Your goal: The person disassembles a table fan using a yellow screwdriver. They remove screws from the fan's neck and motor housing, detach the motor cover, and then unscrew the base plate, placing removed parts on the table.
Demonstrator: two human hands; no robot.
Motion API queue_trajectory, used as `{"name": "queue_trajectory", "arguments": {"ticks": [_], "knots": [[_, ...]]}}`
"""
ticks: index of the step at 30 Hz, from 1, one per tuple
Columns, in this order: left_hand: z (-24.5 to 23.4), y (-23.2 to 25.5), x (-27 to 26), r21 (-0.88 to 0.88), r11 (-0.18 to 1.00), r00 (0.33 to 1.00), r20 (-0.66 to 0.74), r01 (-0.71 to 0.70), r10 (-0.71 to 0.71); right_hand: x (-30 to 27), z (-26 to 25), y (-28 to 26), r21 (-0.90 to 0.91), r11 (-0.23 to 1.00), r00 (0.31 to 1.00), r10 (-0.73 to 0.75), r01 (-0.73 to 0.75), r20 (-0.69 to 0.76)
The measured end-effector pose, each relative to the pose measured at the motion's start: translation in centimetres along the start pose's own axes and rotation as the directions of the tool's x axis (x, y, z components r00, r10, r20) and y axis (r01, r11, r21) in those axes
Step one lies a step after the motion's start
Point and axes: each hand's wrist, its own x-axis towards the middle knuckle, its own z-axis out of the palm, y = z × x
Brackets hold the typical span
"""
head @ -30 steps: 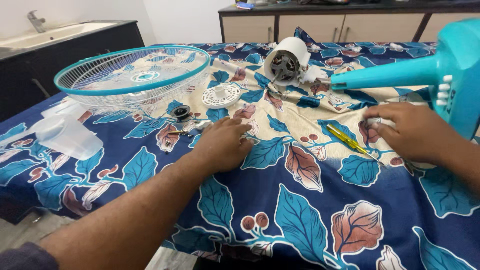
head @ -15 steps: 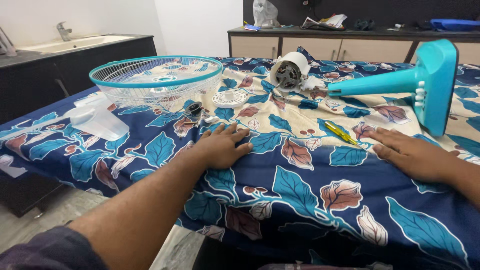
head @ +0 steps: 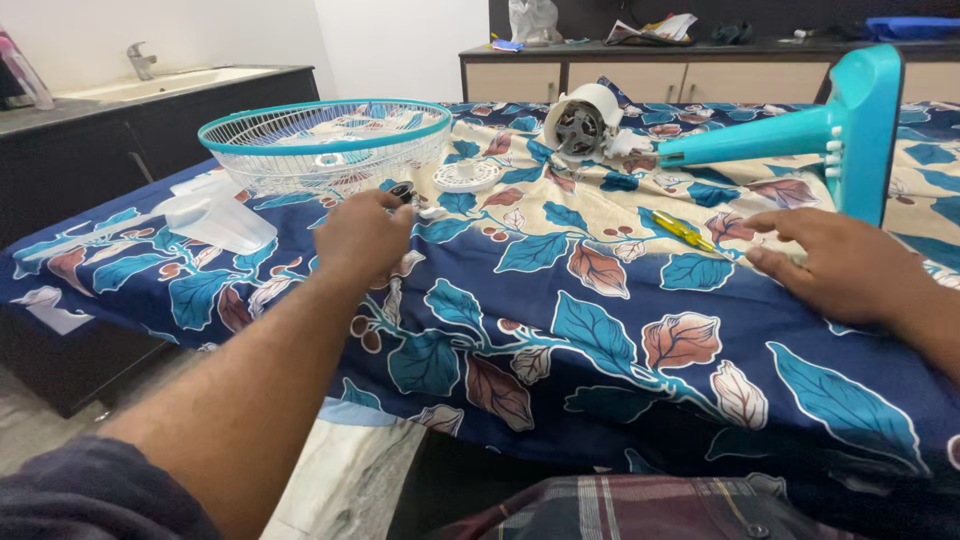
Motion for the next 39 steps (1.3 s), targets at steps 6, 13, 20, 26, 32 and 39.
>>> {"name": "queue_trajectory", "arguments": {"ticks": [6,13,20,26,32,39], "knots": [[-0.4,-4.9,1.7,0.306,0.95,0.955,0.26,0.057,-0.141,2.0,1.3,-0.3,0.19,0.936,0.948,-0.313,0.296,0.066],[-0.8,-5.7,2.1,0.383,0.923,0.93,0.329,0.03,-0.167,1.1,1.8,0.0,0.203,0.971,0.981,-0.153,0.127,0.119],[-0.6,-6.5,2.8,0.393,0.919,0.946,0.307,-0.023,-0.108,-0.1,0.7,-1.0,0.01,0.998,0.998,0.061,-0.061,0.03],[-0.4,-8.6,3.5,0.294,0.933,0.978,0.064,-0.209,0.199,0.1,1.3,-0.2,-0.029,0.992,0.993,0.122,-0.122,-0.006],[-0.5,-9.3,4.9,0.315,0.846,0.893,0.012,-0.43,0.45,0.9,2.4,1.2,-0.049,0.994,0.995,0.099,-0.1,-0.034],[0.0,-9.2,7.0,0.402,0.819,0.909,0.251,-0.409,0.331,3.9,0.0,-2.2,-0.05,0.972,0.965,0.234,-0.23,0.119]]}}
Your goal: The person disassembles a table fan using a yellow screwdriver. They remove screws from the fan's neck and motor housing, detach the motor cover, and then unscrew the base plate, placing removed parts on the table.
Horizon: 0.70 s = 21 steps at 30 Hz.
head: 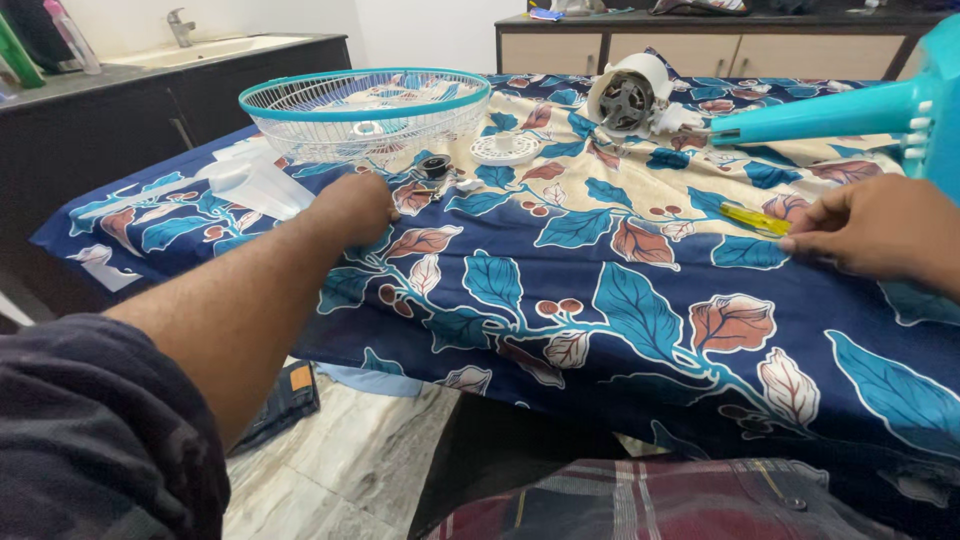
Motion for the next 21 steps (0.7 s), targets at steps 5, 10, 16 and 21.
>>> {"name": "queue_trajectory", "arguments": {"ticks": [5,10,16,21], "knots": [[0.5,-0.4,2.0,0.139,0.986,0.983,0.166,-0.095,0.072,-0.5,-1.3,-5.4,0.346,0.93,0.97,-0.044,0.127,-0.239],[0.9,-0.6,2.1,0.212,0.959,0.97,0.195,-0.189,0.148,1.7,-0.5,-13.3,0.623,0.743,0.965,-0.127,0.246,-0.23],[0.9,-0.4,1.7,0.365,0.847,0.911,0.29,-0.387,0.292,1.4,2.8,-18.5,0.61,0.63,0.859,-0.197,0.48,-0.473],[-0.1,0.0,1.6,0.281,0.897,0.927,0.261,-0.341,0.27,1.1,3.8,-18.3,0.63,0.678,0.923,-0.228,0.379,-0.31]]}}
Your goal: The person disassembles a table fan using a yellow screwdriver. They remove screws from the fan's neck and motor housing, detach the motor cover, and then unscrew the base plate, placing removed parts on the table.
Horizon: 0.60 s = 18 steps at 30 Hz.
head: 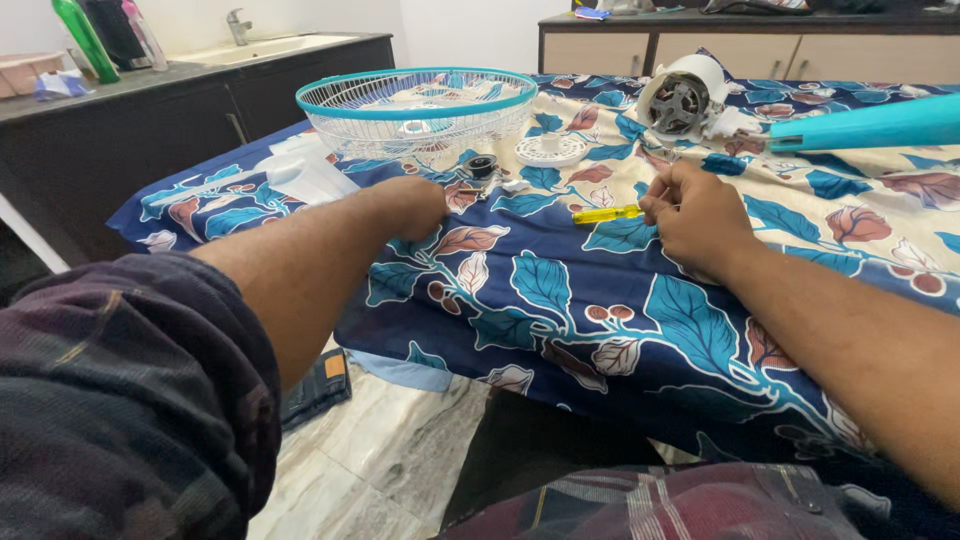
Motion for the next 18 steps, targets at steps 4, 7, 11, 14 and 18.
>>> {"name": "queue_trajectory", "arguments": {"ticks": [4,7,11,14,18], "knots": [[-1.0,0.8,-1.1,-0.131,0.981,0.99,0.015,0.142,-0.141,0.1,0.1,0.4,0.022,0.999,0.999,-0.037,0.037,0.007],[-1.9,1.4,-1.5,-0.131,0.975,0.984,0.014,0.178,-0.178,0.2,0.1,0.6,0.051,0.999,1.0,-0.006,0.005,0.017],[-2.9,2.4,-0.5,-0.24,0.947,0.968,-0.082,0.211,-0.236,0.3,0.2,0.5,0.064,0.998,1.0,-0.016,0.015,0.006],[-3.4,3.6,1.3,-0.425,0.846,0.919,-0.078,0.321,-0.387,0.3,0.1,0.5,0.07,0.998,1.0,0.004,-0.005,0.019],[-2.6,5.1,2.3,-0.527,0.749,0.864,-0.052,0.402,-0.5,0.2,0.1,0.8,0.077,0.997,1.0,0.008,-0.009,0.016]]}}
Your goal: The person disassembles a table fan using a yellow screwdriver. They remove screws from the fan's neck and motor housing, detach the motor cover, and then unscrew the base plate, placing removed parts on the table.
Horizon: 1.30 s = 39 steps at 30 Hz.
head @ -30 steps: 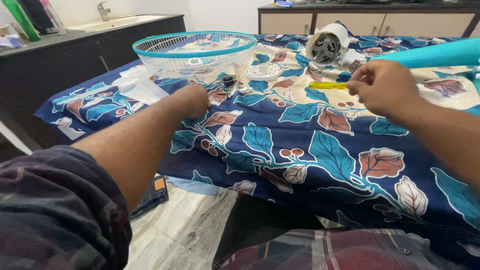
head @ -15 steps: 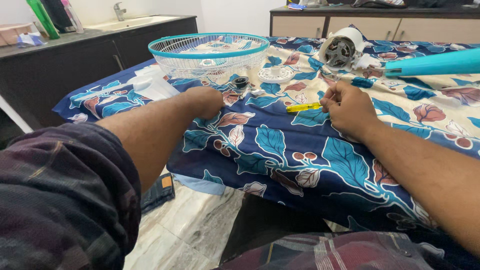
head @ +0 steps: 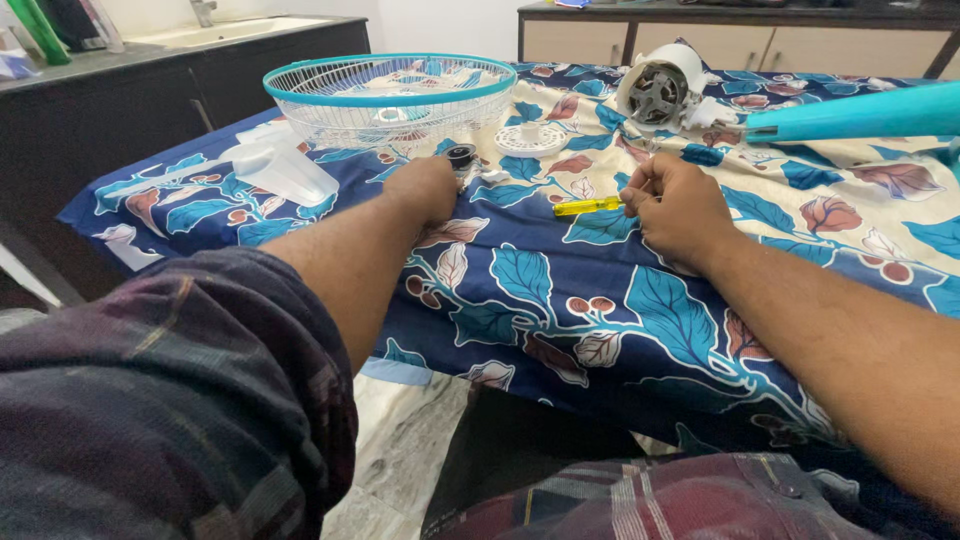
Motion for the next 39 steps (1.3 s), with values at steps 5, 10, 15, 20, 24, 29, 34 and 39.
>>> {"name": "queue_trajectory", "arguments": {"ticks": [5,10,15,20,24,29,34,39], "knots": [[1.1,-1.0,-0.9,-0.217,0.973,0.988,-0.107,0.084,-0.11,0.2,0.1,0.2,0.007,0.999,0.999,-0.037,0.037,-0.001],[1.5,-1.6,-1.0,-0.393,0.918,0.95,-0.264,0.052,-0.167,0.0,0.0,0.5,-0.023,0.999,0.999,-0.032,0.031,-0.012],[1.0,-1.9,-1.4,-0.5,0.862,0.93,-0.274,0.079,-0.244,-0.1,-0.4,-0.2,-0.104,0.994,0.999,-0.017,0.022,0.045],[0.8,-1.6,-1.7,-0.453,0.89,0.932,-0.298,0.051,-0.205,-0.5,-0.2,-1.3,-0.289,0.937,0.974,-0.151,0.196,0.171],[0.6,-1.3,-1.8,-0.416,0.908,0.943,-0.274,0.059,-0.187,-0.4,-1.8,-1.1,-0.407,0.846,0.927,-0.237,0.343,0.289],[0.7,-1.4,-2.0,-0.397,0.915,0.958,-0.225,0.078,-0.179,-0.6,-8.1,3.3,-0.419,0.89,0.979,-0.202,0.18,-0.008],[-0.2,-0.6,-1.4,-0.297,0.947,0.983,-0.095,0.12,-0.155,-1.5,-17.7,11.4,-0.47,0.883,0.811,-0.273,-0.002,-0.518],[-1.7,4.0,-0.9,-0.243,0.962,0.936,-0.293,0.125,-0.196,-1.4,-22.2,18.2,-0.191,0.96,0.662,-0.008,-0.204,-0.75]]}}
